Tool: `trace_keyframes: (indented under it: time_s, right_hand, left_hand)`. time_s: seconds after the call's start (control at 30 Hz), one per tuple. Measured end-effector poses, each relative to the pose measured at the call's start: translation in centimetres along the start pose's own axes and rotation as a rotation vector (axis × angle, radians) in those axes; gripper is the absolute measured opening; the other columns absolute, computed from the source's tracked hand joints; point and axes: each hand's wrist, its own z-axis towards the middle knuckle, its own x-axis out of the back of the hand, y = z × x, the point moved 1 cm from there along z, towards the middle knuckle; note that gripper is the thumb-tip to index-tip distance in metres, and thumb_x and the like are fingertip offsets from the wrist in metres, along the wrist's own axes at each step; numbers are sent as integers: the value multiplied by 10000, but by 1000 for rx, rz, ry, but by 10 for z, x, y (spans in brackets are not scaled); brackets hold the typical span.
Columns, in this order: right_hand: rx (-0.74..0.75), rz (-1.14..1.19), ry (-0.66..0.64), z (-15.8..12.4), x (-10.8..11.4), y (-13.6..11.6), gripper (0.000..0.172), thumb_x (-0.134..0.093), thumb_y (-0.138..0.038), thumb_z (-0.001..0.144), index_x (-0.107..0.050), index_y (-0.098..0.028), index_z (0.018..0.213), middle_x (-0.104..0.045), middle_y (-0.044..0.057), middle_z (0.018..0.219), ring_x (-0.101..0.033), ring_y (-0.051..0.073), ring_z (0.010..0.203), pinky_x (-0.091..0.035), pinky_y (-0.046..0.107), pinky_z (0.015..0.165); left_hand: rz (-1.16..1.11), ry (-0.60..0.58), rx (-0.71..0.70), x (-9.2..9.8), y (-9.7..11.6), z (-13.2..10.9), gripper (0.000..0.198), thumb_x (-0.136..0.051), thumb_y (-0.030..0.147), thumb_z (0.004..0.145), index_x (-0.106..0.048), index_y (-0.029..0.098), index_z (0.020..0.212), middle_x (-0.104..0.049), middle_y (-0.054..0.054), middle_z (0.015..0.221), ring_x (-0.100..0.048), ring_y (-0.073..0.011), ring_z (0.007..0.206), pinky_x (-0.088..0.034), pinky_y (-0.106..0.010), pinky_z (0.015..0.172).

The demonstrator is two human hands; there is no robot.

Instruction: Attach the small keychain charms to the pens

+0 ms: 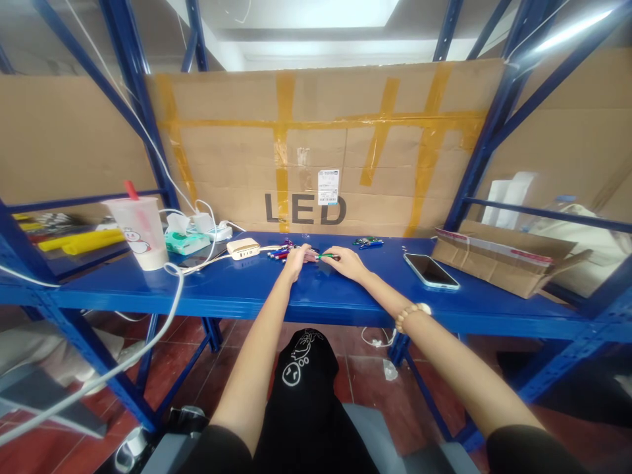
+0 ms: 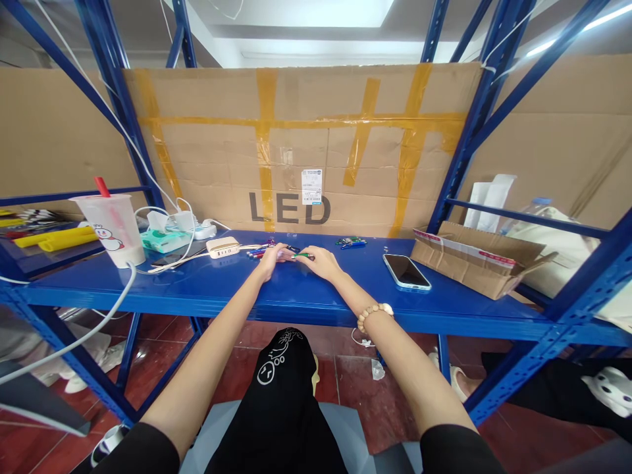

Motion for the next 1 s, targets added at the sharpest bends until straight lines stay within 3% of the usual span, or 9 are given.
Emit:
trace_keyframes:
  time_s: [0.53,1.0]
  right_hand:
    - [-1,-16,-22,-1,2,-2,243,-510,-425,832,-673,-248,866,-668,-2,894,-582,138,776,-389,225,648]
    - [-11,-27,26,-1,2,-4,234,-573,-442,777,-689,-240,796,-661,-4,816,-560,120,691,-380,214,605]
  left_hand:
    - [23,14,38,-1,11,-9,391,-394,367,734,-685,130,624,-709,-103,748,-640,-214,777,-438,-342,847]
    - [16,6,3,0,5,-5,383,-399,367,721,-683,137,607,-706,-91,709,-637,-204,740,-443,-337,827]
